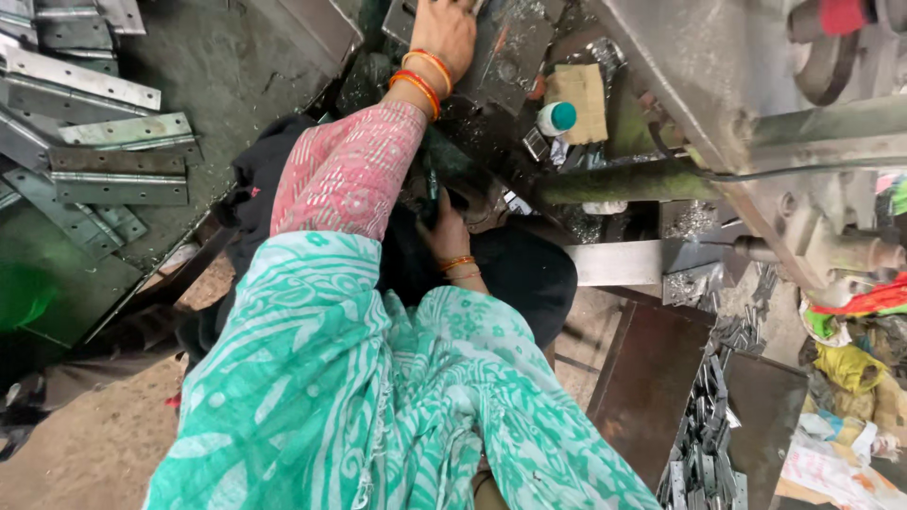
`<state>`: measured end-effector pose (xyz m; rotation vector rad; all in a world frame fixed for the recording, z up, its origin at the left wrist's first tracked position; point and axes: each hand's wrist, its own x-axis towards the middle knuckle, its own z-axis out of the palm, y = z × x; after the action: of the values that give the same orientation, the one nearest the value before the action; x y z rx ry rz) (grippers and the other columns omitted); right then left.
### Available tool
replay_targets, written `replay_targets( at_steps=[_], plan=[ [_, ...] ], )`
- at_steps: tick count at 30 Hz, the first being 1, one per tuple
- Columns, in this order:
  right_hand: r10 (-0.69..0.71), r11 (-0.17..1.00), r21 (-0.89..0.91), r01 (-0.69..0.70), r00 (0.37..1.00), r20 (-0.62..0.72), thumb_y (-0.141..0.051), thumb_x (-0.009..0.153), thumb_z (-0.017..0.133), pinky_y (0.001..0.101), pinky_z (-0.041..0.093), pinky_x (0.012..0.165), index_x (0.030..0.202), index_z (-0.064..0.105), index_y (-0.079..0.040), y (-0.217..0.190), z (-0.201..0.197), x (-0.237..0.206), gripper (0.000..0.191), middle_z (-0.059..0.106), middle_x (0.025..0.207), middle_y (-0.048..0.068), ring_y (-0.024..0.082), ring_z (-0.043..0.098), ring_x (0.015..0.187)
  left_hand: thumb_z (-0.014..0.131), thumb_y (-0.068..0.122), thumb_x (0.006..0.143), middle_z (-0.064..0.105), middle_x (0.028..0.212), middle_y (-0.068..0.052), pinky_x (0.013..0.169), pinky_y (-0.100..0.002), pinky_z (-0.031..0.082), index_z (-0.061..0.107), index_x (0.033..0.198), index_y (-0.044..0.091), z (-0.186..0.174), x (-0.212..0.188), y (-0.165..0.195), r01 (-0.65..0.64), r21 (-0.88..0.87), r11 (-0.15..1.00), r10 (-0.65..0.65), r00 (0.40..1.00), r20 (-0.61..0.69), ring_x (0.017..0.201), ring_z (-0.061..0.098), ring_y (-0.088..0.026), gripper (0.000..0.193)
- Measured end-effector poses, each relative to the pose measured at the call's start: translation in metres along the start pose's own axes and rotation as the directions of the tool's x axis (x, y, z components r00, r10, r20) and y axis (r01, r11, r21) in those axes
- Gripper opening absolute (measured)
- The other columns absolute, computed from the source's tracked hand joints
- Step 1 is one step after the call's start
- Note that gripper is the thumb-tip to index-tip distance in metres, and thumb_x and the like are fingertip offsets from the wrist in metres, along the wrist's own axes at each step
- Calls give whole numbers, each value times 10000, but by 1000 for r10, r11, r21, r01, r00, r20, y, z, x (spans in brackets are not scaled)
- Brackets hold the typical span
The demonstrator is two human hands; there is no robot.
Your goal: The person repeatedly picks up metal hinge pieces from a pile, places them into a press machine, and removes the processed pieces. The person handles the metal pieces one at a time and continues the cycle throughout the clip.
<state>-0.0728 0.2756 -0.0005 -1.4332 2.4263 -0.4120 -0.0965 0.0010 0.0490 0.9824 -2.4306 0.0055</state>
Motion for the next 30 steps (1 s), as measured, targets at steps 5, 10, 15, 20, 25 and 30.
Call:
replay_targets(
  at_steps=[5, 10, 15, 20, 25, 30],
  plan=[
    [34, 995, -102, -23, 994, 101, -286, 803, 753, 550, 575, 840, 1449, 502, -64, -6, -46, 12, 728, 720, 1048, 294, 481, 694, 981, 549, 215, 952, 684, 1258, -29, 1062, -679, 224, 798, 1115, 158, -15, -8, -3, -71, 52, 996, 61, 983, 171, 1368, 446, -303, 303],
    [99, 985, -161, -64, 971, 216, -333, 833, 729, 560, 551, 882, 1418, 531, -97, -21, -72, 24, 661, 705, 1074, 303, 481, 676, 1017, 548, 287, 877, 705, 1159, -49, 1056, -769, 130, 765, 1154, 171, -36, -45, 2, -162, 167, 973, 139, 980, 143, 1363, 409, -374, 371],
    [123, 983, -161, -86, 964, 235, -339, 846, 719, 552, 544, 903, 1411, 533, -104, -31, -73, 18, 639, 702, 1132, 280, 467, 667, 1062, 553, 252, 1026, 702, 1288, -79, 1194, -755, 110, 761, 1262, 153, -48, -93, 3, -255, 84, 963, 187, 861, 473, 1493, 366, -399, 329],
    [131, 980, -176, -92, 967, 220, -331, 837, 704, 546, 543, 914, 1455, 510, -127, -33, -75, 13, 679, 698, 1146, 281, 460, 670, 1069, 590, 313, 880, 663, 1330, -79, 1091, -735, 173, 766, 1167, 133, -31, -103, 5, -209, 221, 953, 204, 978, 46, 1382, 390, -376, 381],
    [177, 976, -167, -139, 954, 241, -402, 870, 682, 550, 527, 923, 1497, 473, -168, -25, -70, 14, 701, 679, 1179, 280, 463, 653, 1082, 630, 221, 855, 694, 1227, -89, 1119, -695, 223, 786, 1084, 113, -36, -95, 9, -222, 161, 962, 205, 972, 113, 1347, 445, -366, 297],
    [-215, 976, 27, 215, 976, 18, -432, 953, 723, 467, 556, 967, 1395, 598, -68, 0, -76, 28, 586, 690, 1292, 258, 405, 690, 1138, 708, 148, 860, 694, 1125, -47, 1139, -522, 350, 756, 1066, 69, -71, -94, -5, -268, -172, 948, 215, 936, -279, 1196, 534, -276, 226]
  ],
)
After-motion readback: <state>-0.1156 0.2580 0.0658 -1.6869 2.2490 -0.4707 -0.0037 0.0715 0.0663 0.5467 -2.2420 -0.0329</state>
